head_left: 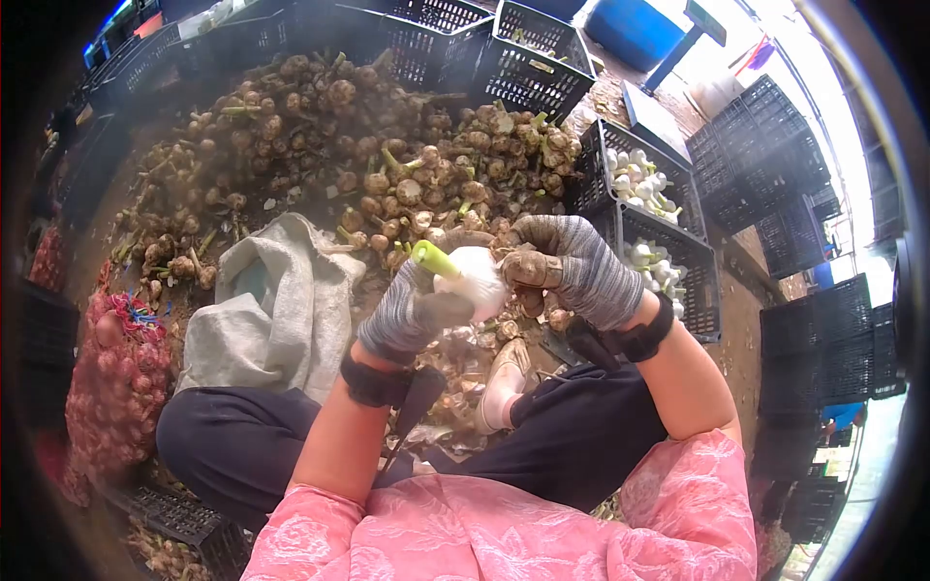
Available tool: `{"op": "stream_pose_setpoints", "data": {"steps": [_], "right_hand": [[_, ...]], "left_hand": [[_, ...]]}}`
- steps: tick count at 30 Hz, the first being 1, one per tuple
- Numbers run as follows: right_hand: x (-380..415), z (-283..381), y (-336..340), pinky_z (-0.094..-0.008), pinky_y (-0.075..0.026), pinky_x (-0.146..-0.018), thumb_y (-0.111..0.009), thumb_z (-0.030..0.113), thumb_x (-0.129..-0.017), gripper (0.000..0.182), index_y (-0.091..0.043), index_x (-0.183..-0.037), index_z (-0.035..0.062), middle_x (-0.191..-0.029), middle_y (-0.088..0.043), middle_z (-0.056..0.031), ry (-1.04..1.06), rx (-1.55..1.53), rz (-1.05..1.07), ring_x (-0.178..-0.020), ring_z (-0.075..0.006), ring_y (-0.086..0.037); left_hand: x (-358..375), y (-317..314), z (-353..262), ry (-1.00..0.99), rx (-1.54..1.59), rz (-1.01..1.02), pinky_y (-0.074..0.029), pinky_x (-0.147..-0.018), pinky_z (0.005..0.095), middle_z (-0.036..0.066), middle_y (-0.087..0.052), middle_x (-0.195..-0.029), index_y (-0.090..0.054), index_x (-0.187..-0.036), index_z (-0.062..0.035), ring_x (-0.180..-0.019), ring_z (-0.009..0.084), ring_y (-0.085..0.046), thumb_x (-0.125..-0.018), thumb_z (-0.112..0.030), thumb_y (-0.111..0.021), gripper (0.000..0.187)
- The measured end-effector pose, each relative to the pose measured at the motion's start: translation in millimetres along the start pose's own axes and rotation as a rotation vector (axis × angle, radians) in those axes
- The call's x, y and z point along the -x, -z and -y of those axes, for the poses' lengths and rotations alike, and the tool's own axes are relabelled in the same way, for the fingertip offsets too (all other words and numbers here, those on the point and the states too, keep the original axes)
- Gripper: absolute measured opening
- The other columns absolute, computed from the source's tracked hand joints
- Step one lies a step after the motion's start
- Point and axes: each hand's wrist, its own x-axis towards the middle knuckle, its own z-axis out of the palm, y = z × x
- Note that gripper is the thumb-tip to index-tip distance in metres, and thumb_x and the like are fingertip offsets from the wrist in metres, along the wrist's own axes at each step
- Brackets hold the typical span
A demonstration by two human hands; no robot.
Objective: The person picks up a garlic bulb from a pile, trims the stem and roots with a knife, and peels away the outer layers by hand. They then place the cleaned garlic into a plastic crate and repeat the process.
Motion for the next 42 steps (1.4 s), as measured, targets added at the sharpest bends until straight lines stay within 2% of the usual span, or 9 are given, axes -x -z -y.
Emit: {"op": "stream_pose_setpoints", "data": {"steps": [5, 8, 14, 21, 26, 30, 32, 34, 42], "right_hand": [[2.2, 0.1, -0.7, -0.0203, -0.042, -0.05, -0.066, 0.022, -0.078, 0.024, -0.06, -0.087, 0.0007, -0.067, -0.055, 0.0004, 0.079, 0.103, -0.071, -0.06, -0.0043, -0.05], [-1.6, -11.6, 1.7, -0.0206, -0.042, -0.051, -0.066, 0.021, -0.078, 0.024, -0.06, -0.088, 0.0, -0.067, -0.056, -0.0004, 0.417, 0.608, -0.177, -0.061, -0.0043, -0.051], [-1.0, -5.0, 0.5, -0.0205, -0.043, -0.049, -0.065, 0.016, -0.079, 0.022, -0.058, -0.091, -0.0004, -0.069, -0.057, -0.0015, 0.139, 0.137, -0.154, -0.057, -0.0054, -0.053], [-14.2, -20.0, 5.3, -0.0214, -0.046, -0.054, -0.066, 0.016, -0.079, 0.025, -0.056, -0.094, -0.0017, -0.077, -0.059, -0.0022, 0.103, -0.207, -0.125, -0.061, -0.0067, -0.055], [-19.0, -22.5, -1.3, -0.024, -0.047, -0.069, -0.068, 0.009, -0.074, 0.024, -0.057, -0.093, 0.0002, -0.085, -0.059, -0.0041, 0.358, 0.046, -0.225, -0.077, -0.0083, -0.054], [-18.0, -26.6, -6.6, -0.0236, -0.047, -0.068, -0.067, 0.004, -0.072, 0.022, -0.057, -0.092, -0.0005, -0.085, -0.06, -0.0044, 0.726, 0.589, -0.343, -0.074, -0.009, -0.055], [-18.3, -29.1, -8.7, -0.0238, -0.048, -0.066, -0.066, 0.005, -0.075, 0.02, -0.056, -0.093, 0.0006, -0.082, -0.06, -0.0037, 0.653, 0.436, -0.3, -0.073, -0.0101, -0.057], [-18.3, -21.3, -11.4, -0.023, -0.049, -0.061, -0.064, 0.009, -0.078, 0.021, -0.055, -0.096, 0.0011, -0.081, -0.06, -0.004, 0.368, -0.274, -0.325, -0.07, -0.0108, -0.058], [-17.2, -20.0, -3.3, -0.0211, -0.048, -0.062, -0.064, 0.014, -0.079, 0.029, -0.054, -0.104, 0.0016, -0.089, -0.06, -0.004, 0.267, -0.189, -0.279, -0.068, -0.0079, -0.056]], "left_hand": [[1.2, -27.8, -23.2, 0.0, -0.052, -0.179, -0.046, -0.083, 0.032, 0.008, -0.054, -0.106, -0.042, -0.119, -0.0009, -0.095, 0.0184, -0.055, -0.057, -0.02, -0.078, 0.075], [3.6, -25.1, -20.1, 0.011, -0.096, -0.251, -0.046, -0.082, 0.0313, 0.007, -0.054, -0.105, -0.038, -0.123, -0.0018, -0.095, 0.0182, -0.055, -0.057, -0.019, -0.078, 0.079], [0.7, -5.7, -1.6, 0.0, 0.13, -0.075, -0.047, -0.078, 0.0279, 0.006, -0.054, -0.095, -0.045, -0.109, -0.0013, -0.089, 0.0154, -0.055, -0.073, -0.02, -0.065, 0.045], [-11.3, 4.8, 14.5, -0.069, 0.31, 0.19, -0.046, -0.08, 0.0288, 0.008, -0.058, -0.103, -0.042, -0.121, 0.0015, -0.094, 0.0165, -0.057, -0.066, -0.025, -0.073, 0.069], [-0.1, -19.5, -18.4, -0.123, -0.066, -0.149, -0.046, -0.081, 0.0272, 0.008, -0.058, -0.104, -0.04, -0.123, 0.0027, -0.09, 0.0153, -0.058, -0.071, -0.025, -0.069, 0.066], [-7.0, -29.1, -8.7, -0.045, 0.188, -0.209, -0.046, -0.08, 0.0274, 0.009, -0.058, -0.103, -0.046, -0.119, 0.001, -0.09, 0.016, -0.057, -0.073, -0.025, -0.068, 0.057], [-12.4, -34.4, -8.7, -0.095, 0.263, -0.191, -0.046, -0.08, 0.0275, 0.008, -0.056, -0.105, -0.045, -0.12, -0.0003, -0.093, 0.0152, -0.055, -0.075, -0.024, -0.066, 0.055], [-13.6, -32.5, -12.2, -0.146, 0.125, -0.16, -0.045, -0.086, 0.0312, 0.01, -0.052, -0.113, -0.039, -0.124, -0.0021, -0.099, 0.0191, -0.054, -0.069, -0.042, -0.071, 0.076], [-6.7, -39.6, -21.5, -0.344, -0.059, -0.137, -0.042, -0.091, 0.0346, 0.008, -0.049, -0.117, -0.038, -0.125, -0.0049, -0.106, 0.0199, -0.049, -0.063, -0.023, -0.078, 0.076]]}}
